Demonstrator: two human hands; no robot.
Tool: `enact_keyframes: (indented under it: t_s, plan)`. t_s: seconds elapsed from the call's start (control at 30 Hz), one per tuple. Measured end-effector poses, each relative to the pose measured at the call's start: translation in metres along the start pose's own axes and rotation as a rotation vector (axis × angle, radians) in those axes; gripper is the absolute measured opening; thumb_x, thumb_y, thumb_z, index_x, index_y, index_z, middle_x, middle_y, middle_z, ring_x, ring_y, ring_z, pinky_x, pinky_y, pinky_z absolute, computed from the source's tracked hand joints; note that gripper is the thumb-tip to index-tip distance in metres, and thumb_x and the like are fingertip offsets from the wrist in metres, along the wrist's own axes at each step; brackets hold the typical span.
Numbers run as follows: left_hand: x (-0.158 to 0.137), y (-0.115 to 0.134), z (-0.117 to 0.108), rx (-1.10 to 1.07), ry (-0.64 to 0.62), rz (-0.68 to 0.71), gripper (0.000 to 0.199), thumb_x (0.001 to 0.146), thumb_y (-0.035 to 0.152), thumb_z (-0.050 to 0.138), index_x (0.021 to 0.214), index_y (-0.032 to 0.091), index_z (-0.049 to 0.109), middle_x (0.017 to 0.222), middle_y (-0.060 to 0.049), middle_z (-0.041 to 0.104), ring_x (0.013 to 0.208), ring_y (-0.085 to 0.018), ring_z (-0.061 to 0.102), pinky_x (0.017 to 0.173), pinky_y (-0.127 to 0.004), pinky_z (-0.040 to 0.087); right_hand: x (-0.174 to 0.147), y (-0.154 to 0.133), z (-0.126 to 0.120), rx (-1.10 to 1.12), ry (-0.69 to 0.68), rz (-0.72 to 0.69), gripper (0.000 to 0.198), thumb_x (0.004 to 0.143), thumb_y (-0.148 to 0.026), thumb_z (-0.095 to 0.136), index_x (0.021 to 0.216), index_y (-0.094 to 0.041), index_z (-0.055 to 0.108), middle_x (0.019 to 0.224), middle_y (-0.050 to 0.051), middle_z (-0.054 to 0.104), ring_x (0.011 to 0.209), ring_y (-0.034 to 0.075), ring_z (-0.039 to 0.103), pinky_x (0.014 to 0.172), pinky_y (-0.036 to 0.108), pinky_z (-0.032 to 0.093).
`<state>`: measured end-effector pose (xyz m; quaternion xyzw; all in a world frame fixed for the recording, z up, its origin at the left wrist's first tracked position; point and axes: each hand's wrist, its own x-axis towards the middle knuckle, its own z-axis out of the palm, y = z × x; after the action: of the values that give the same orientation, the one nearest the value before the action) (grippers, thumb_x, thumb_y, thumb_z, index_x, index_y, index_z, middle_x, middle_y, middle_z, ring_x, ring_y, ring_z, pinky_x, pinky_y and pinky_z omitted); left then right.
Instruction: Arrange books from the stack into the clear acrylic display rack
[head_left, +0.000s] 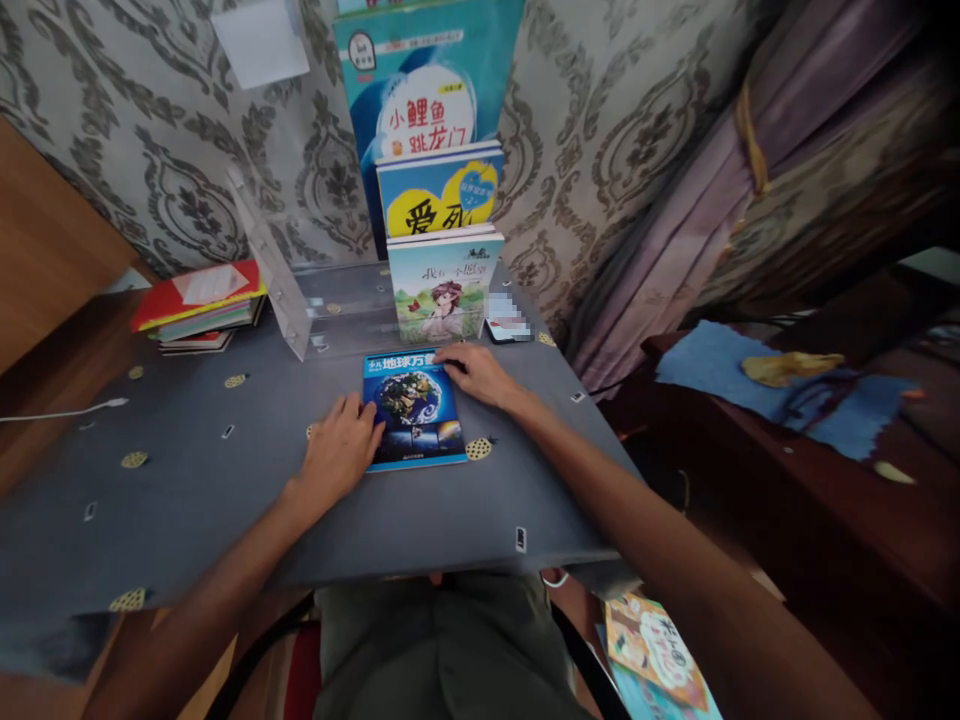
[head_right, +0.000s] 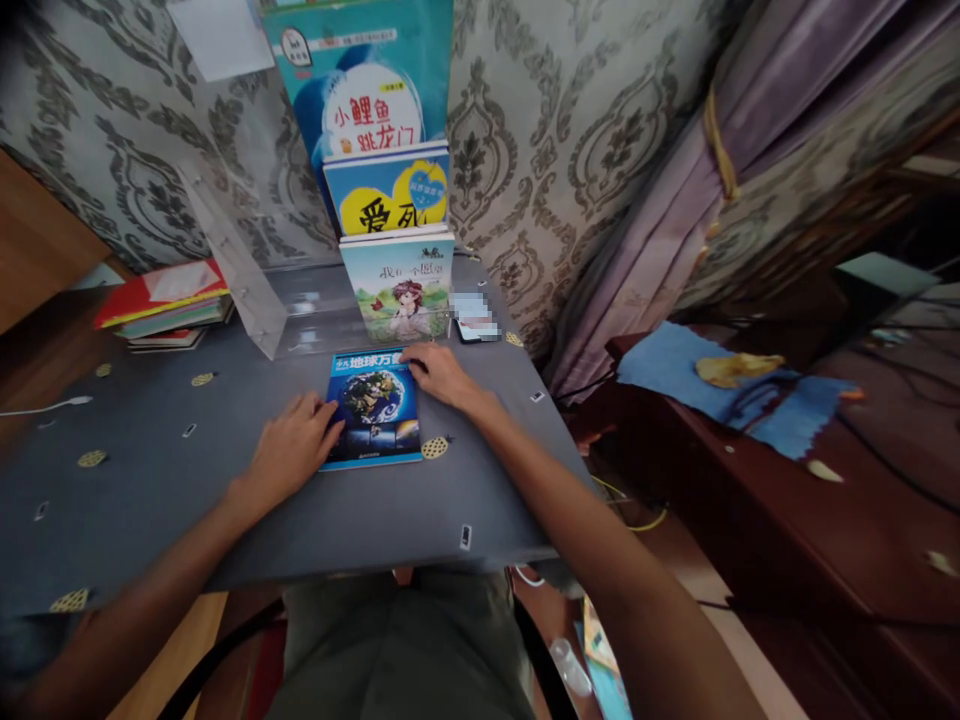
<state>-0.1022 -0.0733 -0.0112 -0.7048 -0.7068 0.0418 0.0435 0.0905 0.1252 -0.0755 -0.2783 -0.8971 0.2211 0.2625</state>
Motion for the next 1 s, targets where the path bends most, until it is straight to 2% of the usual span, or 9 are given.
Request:
enact_keyframes:
  t_s: [0.13, 0.23, 0.37, 0.57, 0.67, 0.83, 1.0]
  plan:
    - [-0.008, 0.018, 0.007, -0.086, 0.121, 0.237, 0.037, 0.101, 0.043, 0.049, 0.12, 0.015, 0.064, 0.125, -0.014, 0.062, 0.117, -0.028, 0.057, 0.098, -0.043, 0.05, -0.01, 0.001, 0.006, 0.038, 0.031, -0.017, 0.035, 0.092, -0.012, 0.052, 0.121, -0.02, 0.071, 0.132, 0.01, 0.069, 0.129, 0.026, 0.057, 0.112, 0.048, 0.042]
    - [-0.011, 0.033, 0.015, -0.131, 0.151, 0.372, 0.045, 0.099, 0.048, 0.051, 0.129, 0.015, 0.059, 0.129, -0.014, 0.063, 0.121, -0.028, 0.057, 0.103, -0.045, 0.048, -0.017, -0.006, 0.009, 0.06, 0.045, 0.01, 0.036, 0.09, -0.012, 0.053, 0.12, -0.02, 0.072, 0.133, 0.009, 0.068, 0.132, 0.027, 0.054, 0.114, 0.05, 0.04]
    - [-0.009, 0.042, 0.018, -0.076, 0.163, 0.402, 0.039, 0.102, 0.039, 0.049, 0.129, 0.014, 0.06, 0.127, -0.014, 0.066, 0.117, -0.026, 0.06, 0.099, -0.042, 0.051, -0.033, -0.021, 0.009, 0.12, 0.076, 0.025, 0.033, 0.09, -0.013, 0.054, 0.116, -0.022, 0.073, 0.128, 0.008, 0.07, 0.13, 0.027, 0.055, 0.111, 0.052, 0.042]
    - [-0.006, 0.042, 0.015, 0.024, 0.209, 0.47, 0.036, 0.103, 0.032, 0.047, 0.124, 0.01, 0.065, 0.123, -0.016, 0.07, 0.114, -0.026, 0.063, 0.094, -0.039, 0.055, -0.064, -0.043, -0.001, 0.242, 0.06, 0.008, 0.031, 0.094, -0.018, 0.05, 0.113, -0.017, 0.074, 0.12, 0.012, 0.073, 0.123, 0.026, 0.06, 0.105, 0.045, 0.047]
    - [-0.006, 0.042, 0.015, 0.032, 0.221, 0.484, 0.035, 0.104, 0.029, 0.044, 0.125, 0.01, 0.065, 0.119, -0.016, 0.071, 0.112, -0.027, 0.064, 0.091, -0.038, 0.056, -0.075, -0.05, -0.006, 0.32, 0.068, 0.047, 0.03, 0.095, -0.019, 0.05, 0.112, -0.02, 0.074, 0.12, 0.011, 0.072, 0.117, 0.023, 0.064, 0.103, 0.043, 0.049]
    - [-0.005, 0.041, 0.013, 0.001, 0.213, 0.474, 0.032, 0.103, 0.026, 0.044, 0.123, 0.013, 0.066, 0.118, -0.015, 0.072, 0.108, -0.025, 0.066, 0.086, -0.037, 0.057, -0.086, -0.059, -0.013, 0.488, 0.072, 0.073, 0.029, 0.097, -0.022, 0.049, 0.112, -0.022, 0.074, 0.106, 0.007, 0.076, 0.105, 0.02, 0.068, 0.097, 0.04, 0.051]
    - [-0.004, 0.04, 0.012, 0.003, 0.196, 0.483, 0.033, 0.103, 0.021, 0.042, 0.124, 0.012, 0.066, 0.114, -0.014, 0.072, 0.105, -0.025, 0.066, 0.081, -0.037, 0.059, -0.095, -0.065, -0.017, 0.538, 0.087, 0.086, 0.028, 0.098, -0.027, 0.05, 0.112, -0.023, 0.073, 0.101, 0.006, 0.076, 0.098, 0.019, 0.069, 0.094, 0.039, 0.052]
